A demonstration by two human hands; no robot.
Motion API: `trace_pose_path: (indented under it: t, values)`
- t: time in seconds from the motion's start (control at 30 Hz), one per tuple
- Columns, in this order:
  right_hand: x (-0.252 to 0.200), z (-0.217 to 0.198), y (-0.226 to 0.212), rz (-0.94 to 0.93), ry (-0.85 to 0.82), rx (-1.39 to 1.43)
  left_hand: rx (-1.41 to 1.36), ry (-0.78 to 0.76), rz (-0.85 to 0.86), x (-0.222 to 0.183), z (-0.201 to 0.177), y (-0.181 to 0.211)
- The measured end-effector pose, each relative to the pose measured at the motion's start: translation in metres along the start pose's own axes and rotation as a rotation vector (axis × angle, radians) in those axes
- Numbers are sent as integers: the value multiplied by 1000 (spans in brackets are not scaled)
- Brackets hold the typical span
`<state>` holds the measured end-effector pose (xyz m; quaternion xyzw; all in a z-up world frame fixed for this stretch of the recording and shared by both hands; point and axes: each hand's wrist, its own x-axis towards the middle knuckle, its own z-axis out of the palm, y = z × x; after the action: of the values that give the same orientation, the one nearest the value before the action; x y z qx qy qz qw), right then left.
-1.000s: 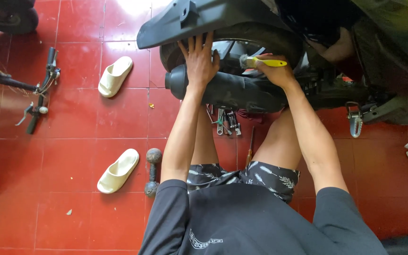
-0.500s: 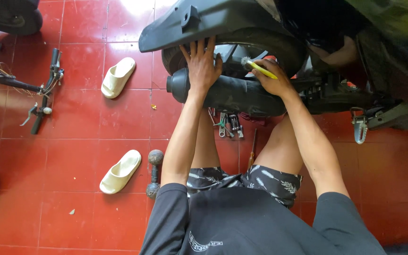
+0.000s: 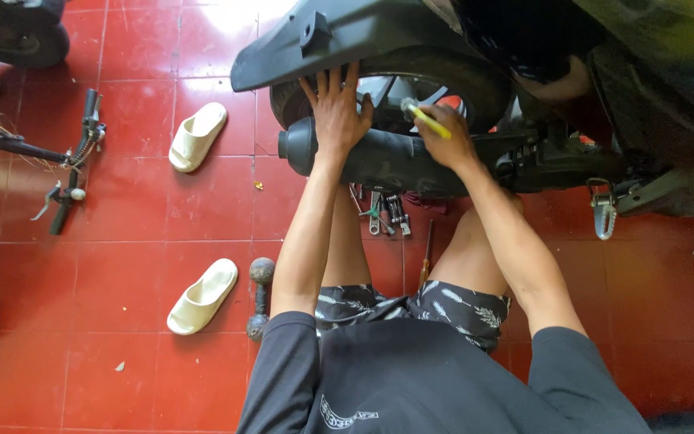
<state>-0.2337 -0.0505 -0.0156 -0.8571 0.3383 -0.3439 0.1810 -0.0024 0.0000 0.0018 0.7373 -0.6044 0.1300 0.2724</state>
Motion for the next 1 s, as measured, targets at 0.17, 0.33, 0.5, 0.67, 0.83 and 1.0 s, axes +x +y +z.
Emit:
trace_pose_path:
  t: [0.17,0.33,0.5,0.67,0.83,1.0]
  values:
    - [1,10,-2,32,15,-19,6,13,13,-1,-2,2]
    - [14,14,-7,53,137,109,15,13,9,2,0,0]
    - [20,-4,-59,-397,108,-567,-7,24,11,1,-1,-1]
    - [28,-26,-44,-556,236,-709,-41,10,13,-3,5,-5]
    - [-8,-36,4,-388,233,-694,-67,54,5,-1,0,-5]
    - [-29,-32,24,-202,148,-644,-30,28,27,0,0,-4]
